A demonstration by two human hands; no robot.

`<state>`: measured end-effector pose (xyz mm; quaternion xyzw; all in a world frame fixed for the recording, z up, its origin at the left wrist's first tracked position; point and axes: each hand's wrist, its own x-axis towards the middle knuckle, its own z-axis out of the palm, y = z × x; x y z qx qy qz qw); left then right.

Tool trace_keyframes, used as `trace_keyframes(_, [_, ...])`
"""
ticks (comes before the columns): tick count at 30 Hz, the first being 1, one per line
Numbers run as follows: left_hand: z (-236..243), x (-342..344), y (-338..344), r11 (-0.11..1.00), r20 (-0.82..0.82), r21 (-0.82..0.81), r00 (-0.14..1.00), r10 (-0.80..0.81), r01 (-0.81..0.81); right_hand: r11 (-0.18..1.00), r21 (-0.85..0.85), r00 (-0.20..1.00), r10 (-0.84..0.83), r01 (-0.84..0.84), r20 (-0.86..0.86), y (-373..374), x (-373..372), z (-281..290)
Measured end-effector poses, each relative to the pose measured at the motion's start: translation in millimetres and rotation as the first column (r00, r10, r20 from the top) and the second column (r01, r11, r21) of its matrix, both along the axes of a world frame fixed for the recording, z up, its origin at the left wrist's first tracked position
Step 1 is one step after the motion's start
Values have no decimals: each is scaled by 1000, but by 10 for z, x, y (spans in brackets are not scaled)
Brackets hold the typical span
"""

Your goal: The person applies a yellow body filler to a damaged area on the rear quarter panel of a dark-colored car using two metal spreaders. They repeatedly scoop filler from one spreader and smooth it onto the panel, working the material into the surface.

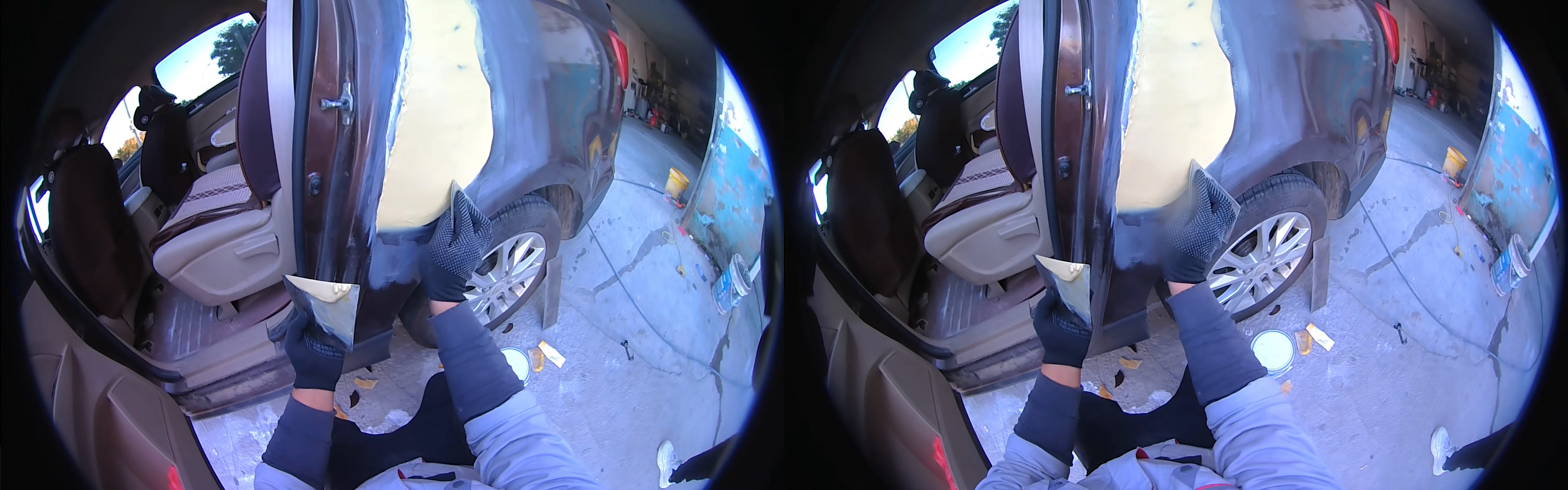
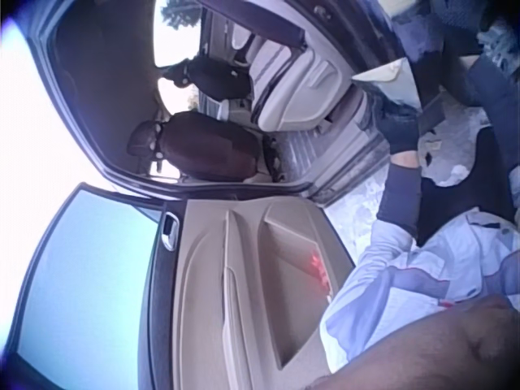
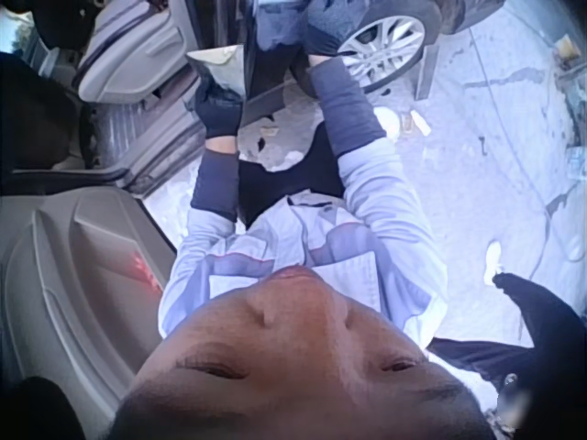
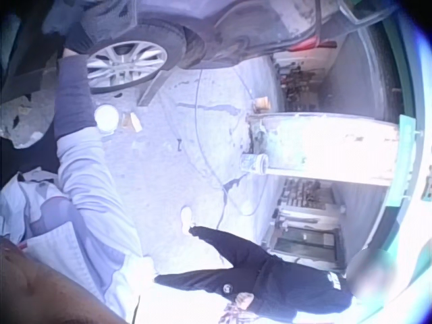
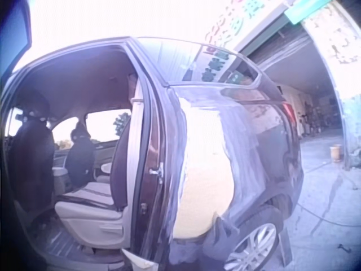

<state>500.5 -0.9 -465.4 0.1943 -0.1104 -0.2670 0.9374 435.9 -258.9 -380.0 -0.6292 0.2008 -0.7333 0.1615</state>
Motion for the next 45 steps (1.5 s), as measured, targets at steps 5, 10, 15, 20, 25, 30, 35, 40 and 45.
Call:
trace_keyframes(5, [50, -36, 18, 1000, 33, 17, 999, 21, -22, 997, 58, 999, 52, -52, -7, 333, 17, -29])
trace_keyframes(10, [56, -6, 126, 1000, -26, 0, 999, 27, -27, 995, 58, 994, 91, -87, -63, 612, 74, -106])
trace_keyframes(15, [73, 19, 246, 999, 0, 9, 999, 41, -41, 999, 2, 994, 38, -38, -101, 908, 193, -164])
trace_keyframes(20, [98, 24, 329, 995, 3, 36, 996, 93, -93, 998, 36, 993, 61, -57, -97, 1098, 264, -218])
trace_keyframes(25, [106, 47, 399, 995, 116, 54, 990, 82, -88, 997, 23, 992, 79, -77, -95, 1170, 266, -226])
trace_keyframes(30, [127, 49, 393, 996, 96, 25, 992, 83, -86, 986, 16, 981, 168, -167, -95, 1182, 158, -184])
trace_keyframes(35, [117, 41, 384, 997, 87, 45, 994, 62, -66, 966, -17, 893, 233, -260, -385, 1071, -180, -66])
trace_keyframes(40, [56, 19, 379, 990, 149, 123, 988, 47, -65, 498, 339, 525, 851, -798, -12, 864, -750, 92])
trace_keyframes(45, [128, -51, 303, 964, 239, 162, 956, 170, -212, 270, 481, 230, 963, -834, -143, 789, -1029, 64])
